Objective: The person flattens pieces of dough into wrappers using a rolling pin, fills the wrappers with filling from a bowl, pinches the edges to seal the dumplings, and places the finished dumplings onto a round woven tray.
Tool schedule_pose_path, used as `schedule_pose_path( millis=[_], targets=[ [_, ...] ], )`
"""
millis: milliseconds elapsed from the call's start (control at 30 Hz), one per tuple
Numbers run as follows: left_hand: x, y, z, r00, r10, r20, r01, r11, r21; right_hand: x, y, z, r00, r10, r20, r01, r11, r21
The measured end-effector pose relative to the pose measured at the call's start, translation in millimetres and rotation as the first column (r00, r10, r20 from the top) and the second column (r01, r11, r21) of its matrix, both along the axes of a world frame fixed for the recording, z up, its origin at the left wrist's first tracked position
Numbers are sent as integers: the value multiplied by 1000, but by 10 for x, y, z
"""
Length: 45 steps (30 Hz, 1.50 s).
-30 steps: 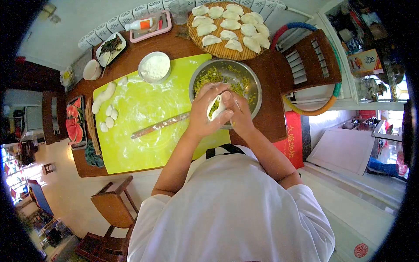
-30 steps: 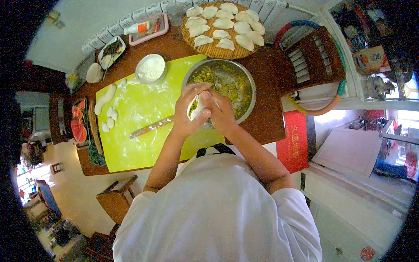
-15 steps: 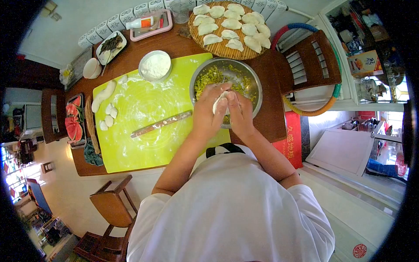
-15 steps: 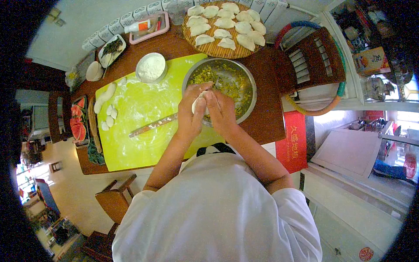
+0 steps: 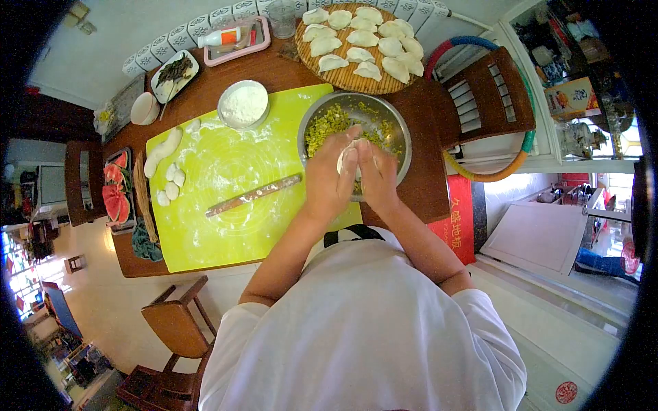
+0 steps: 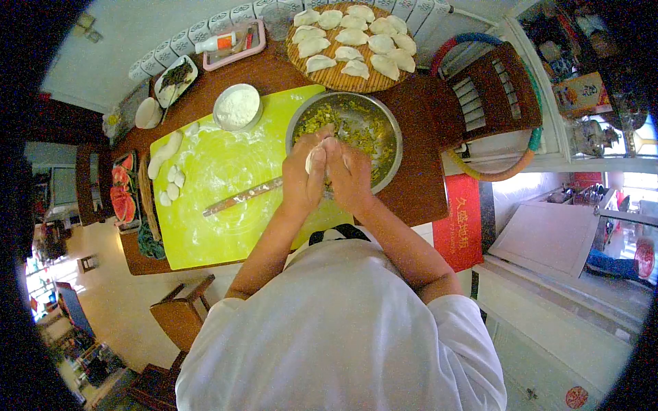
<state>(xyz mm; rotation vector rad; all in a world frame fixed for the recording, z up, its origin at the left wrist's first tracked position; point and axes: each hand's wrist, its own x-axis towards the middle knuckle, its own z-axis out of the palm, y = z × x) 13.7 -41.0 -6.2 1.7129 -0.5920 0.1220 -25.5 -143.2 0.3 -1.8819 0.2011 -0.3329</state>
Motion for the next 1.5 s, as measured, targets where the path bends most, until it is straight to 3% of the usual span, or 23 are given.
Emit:
schedule_pose_path(
  millis=[233, 400, 467, 600, 667, 967, 1033, 1100, 1133, 1200, 1233, 1267, 1300, 1367, 1400, 1467, 1500],
  targets=[
    [59, 26, -126, 993, -47, -108, 38, 996, -81, 12, -8, 16, 999, 21, -45, -13, 986, 165],
    [44, 50, -16, 993, -13, -117, 17, 999, 35, 23, -37, -27, 993, 19, -116, 6, 979, 203],
    [3, 30, 72, 993, 36, -109, -29, 997, 65, 38, -67, -112, 990, 20, -141, 29, 939, 343],
    [7, 38, 124, 997, 59, -55, -52, 991, 123, 47, -100, -201, 983, 35, -178, 20, 954, 300],
    [18, 22, 61, 996, 65, -67, -56, 991, 125, 34, -80, -287, 998, 53, -40, -34, 925, 377],
    [3, -6, -57, 996, 75, -44, -70, 991, 113, 10, -18, -122, 999, -20, -46, 28, 981, 191],
    [4, -2, -23, 997, 59, -48, -54, 994, 97, -5, -35, -82, 996, -16, -91, 32, 983, 179],
    [-21, 14, 59, 997, 78, -28, -71, 979, 191, -6, -42, -54, 991, -13, -135, 36, 986, 166],
    [-47, 4, 11, 997, 77, -28, -70, 979, 191, -1, -45, -47, 992, 6, -129, 26, 969, 246],
    [-91, 0, -100, 983, 55, -174, -58, 998, -10, 4, -72, -52, 992, 23, -120, 17, 946, 325],
    [-100, 18, -113, 975, 41, -220, -60, 995, -79, -2, -107, -69, 999, 24, -49, -14, 981, 193],
    [-81, 112, -109, 772, -327, -545, 94, 906, -412, -3, -138, -79, 999, 35, 21, -37, 998, 57],
    [-76, 167, -104, 385, -683, -620, 68, 691, -719, 22, -166, -76, 999, 35, 20, -36, 998, 58],
    [-126, 137, -114, 397, -699, -595, 15, 652, -758, 98, -209, -49, 921, 215, 325, -95, 932, -350],
    [-139, 121, -117, 409, -715, -567, -37, 608, -793, 116, -217, 21, 921, 218, 324, -97, 932, -349],
    [-104, 150, -111, 454, -683, -572, -9, 639, -769, 140, -218, 179, 880, 294, 374, 53, 721, -691],
    [-78, 168, -92, 499, -650, -573, 19, 669, -743, 137, -203, 174, 879, 296, 374, 52, 720, -692]
  ],
)
